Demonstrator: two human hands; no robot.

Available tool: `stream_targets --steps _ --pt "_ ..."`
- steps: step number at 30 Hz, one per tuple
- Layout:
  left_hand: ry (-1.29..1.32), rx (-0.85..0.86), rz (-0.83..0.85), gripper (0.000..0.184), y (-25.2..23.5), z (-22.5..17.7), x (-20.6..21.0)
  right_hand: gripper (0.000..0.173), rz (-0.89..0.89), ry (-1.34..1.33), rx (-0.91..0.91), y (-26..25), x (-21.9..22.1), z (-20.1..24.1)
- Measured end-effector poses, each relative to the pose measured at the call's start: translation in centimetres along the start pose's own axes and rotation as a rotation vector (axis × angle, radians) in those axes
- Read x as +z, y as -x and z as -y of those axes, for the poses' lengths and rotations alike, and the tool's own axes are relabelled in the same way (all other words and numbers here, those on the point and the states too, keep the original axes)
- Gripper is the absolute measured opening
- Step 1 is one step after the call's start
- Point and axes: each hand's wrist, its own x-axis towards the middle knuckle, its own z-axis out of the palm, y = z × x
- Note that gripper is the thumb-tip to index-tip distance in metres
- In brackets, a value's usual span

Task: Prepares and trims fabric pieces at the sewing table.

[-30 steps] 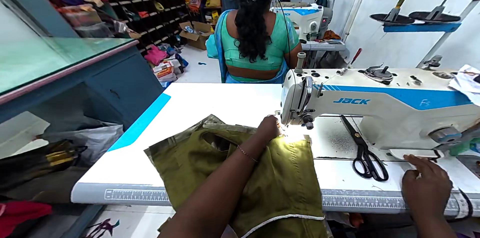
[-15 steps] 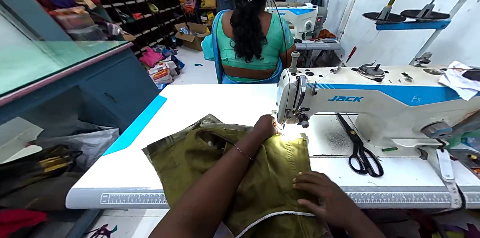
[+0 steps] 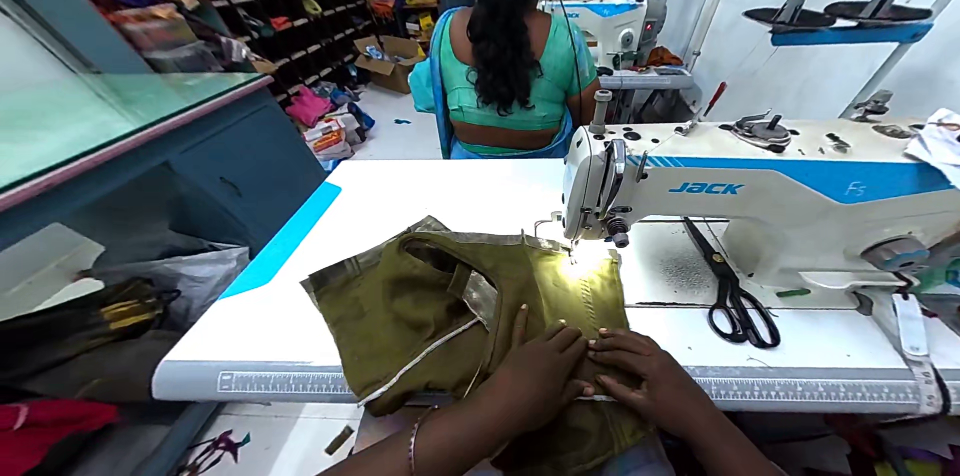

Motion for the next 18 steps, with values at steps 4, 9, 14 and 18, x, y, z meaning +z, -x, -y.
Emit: stream_targets --steps 4,9,14,18 --pt "0.082 0.04 -0.089 0.061 -1.3 2.2 0.9 0.029 0.022 0.018 0.049 -0.7 -0.4 -0.4" --pt "0.092 0.063 -0.154 0.061 -2.4 3.5 0.9 0.03 0.064 0.019 0.076 -1.7 -0.8 -0.8" --pt "0.109 0.085 -0.212 0.058 -3.4 4.8 0.2 0.028 0.053 0.003 0.037 -2.1 -0.8 -1.4" --pt "0.116 0.099 -0.244 0.058 -4.1 5.7 -0.4 0.025 0.014 -0.007 -0.027 -1.8 -0.5 -1.8"
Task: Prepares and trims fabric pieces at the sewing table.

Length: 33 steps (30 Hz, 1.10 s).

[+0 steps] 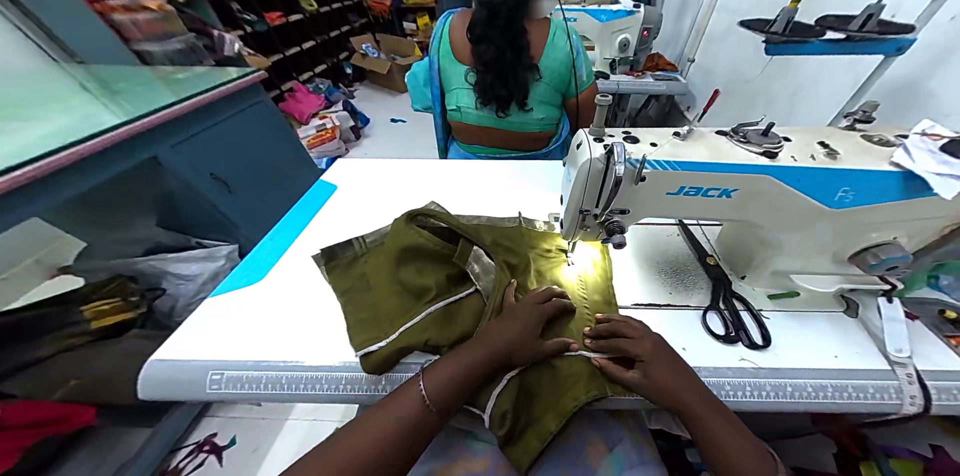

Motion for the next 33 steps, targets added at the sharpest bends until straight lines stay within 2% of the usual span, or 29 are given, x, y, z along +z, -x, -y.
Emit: stream_targets --steps 4,6,8,11,12,15,19,29,33 --pt "0.012 0.027 -0.03 0.057 -0.9 0.9 -0.5 0.029 -0.021 0.035 0.002 0.0 0.3 0.0" --pt "-0.04 0.048 -0.031 0.045 -0.6 0.1 -0.9 0.032 -0.019 0.057 0.025 -0.1 0.4 0.0" --pt "-0.092 0.074 -0.044 0.029 0.7 -2.3 -0.7 0.034 -0.008 0.075 0.058 -0.3 0.3 0.2" --pt "-0.069 -0.064 0.113 0.054 3.5 -6.7 0.6 0.036 0.023 0.105 0.112 -0.5 0.3 0.3" --pt "-0.066 -0.085 0.096 0.059 4.1 -7.0 1.6 0.037 0.038 0.113 0.134 -0.6 0.3 0.5" --pt "-0.089 -0.009 -0.128 0.05 4.5 -5.4 4.6 0.038 0.065 0.127 0.192 -1.1 0.2 0.8" --pt "-0.04 -0.004 -0.068 0.045 3.7 -3.8 4.0 0.041 0.049 0.165 0.214 -1.1 0.6 0.8" --pt "-0.029 0.029 -0.045 0.041 1.6 -2.0 2.4 0.04 -0.034 0.217 0.21 -0.7 1.0 0.6" --pt "-0.028 0.037 -0.064 0.041 0.9 -1.4 1.9 0.04 -0.013 0.215 0.256 -0.8 0.9 1.0"
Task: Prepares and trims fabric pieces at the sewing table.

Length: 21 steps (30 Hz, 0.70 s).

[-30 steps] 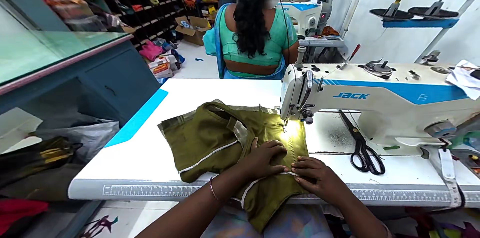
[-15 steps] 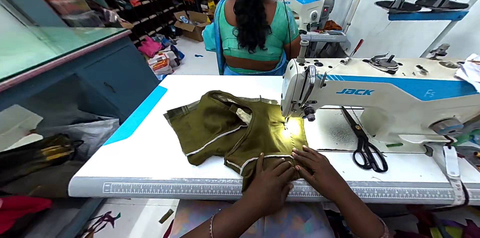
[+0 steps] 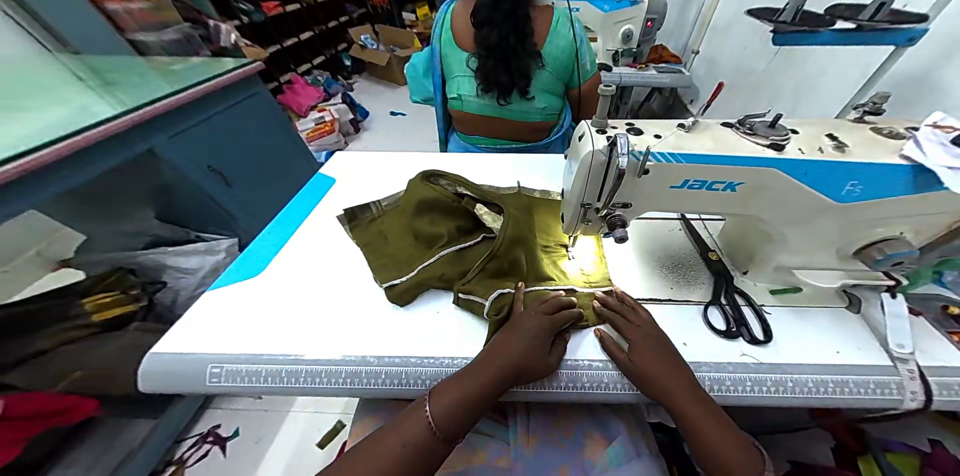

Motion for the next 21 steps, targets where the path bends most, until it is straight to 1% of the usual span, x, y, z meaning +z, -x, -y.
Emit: stream_targets --steps 8,11,15,19,21 --pt "0.018 0.058 -0.102 0.038 -1.3 1.6 -0.6 0.043 0.014 0.019 0.042 0.1 -0.1 0.4" --pt "0.006 0.07 -0.12 0.038 -1.8 2.2 -0.8 0.043 -0.012 0.031 0.026 0.1 0.1 0.4" --pt "0.005 0.098 -0.125 0.038 -2.4 2.8 -1.1 0.044 -0.002 0.041 0.028 0.1 0.1 0.4" --pt "0.015 0.097 -0.12 0.04 -3.0 3.3 -1.7 0.044 -0.046 0.053 0.01 0.2 0.5 0.2" --pt "0.022 0.1 -0.111 0.041 -3.3 3.6 -2.0 0.044 -0.04 0.059 0.018 0.2 0.4 0.3"
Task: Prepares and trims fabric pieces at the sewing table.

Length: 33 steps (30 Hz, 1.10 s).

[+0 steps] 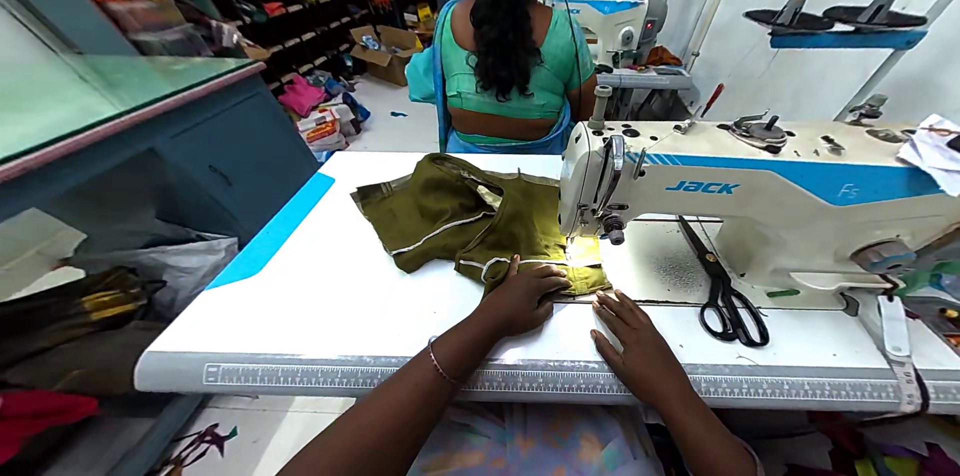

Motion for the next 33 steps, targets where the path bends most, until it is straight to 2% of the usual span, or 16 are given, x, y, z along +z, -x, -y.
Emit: stream_targets --steps 4,25,27,30,33 --pt "0.015 0.012 0.037 0.04 -0.8 1.1 -0.4 0.044 0.012 -0.002 0.016 0.0 -0.1 0.0" --pt "0.034 0.067 -0.016 0.039 -4.3 4.9 -1.5 0.042 -0.056 -0.005 0.011 0.1 0.2 0.0" --pt "0.027 0.057 -0.016 0.039 -4.6 5.0 -1.7 0.038 -0.127 -0.02 -0.008 0.2 0.3 -0.1" --pt "0.025 0.025 -0.023 0.038 -5.0 5.2 -1.7 0.028 -0.332 -0.079 -0.031 0.4 0.4 -0.7" --pt "0.008 -0.02 -0.033 0.042 -5.5 5.3 -1.8 0.021 -0.461 -0.044 0.116 0.8 -1.6 -1.3"
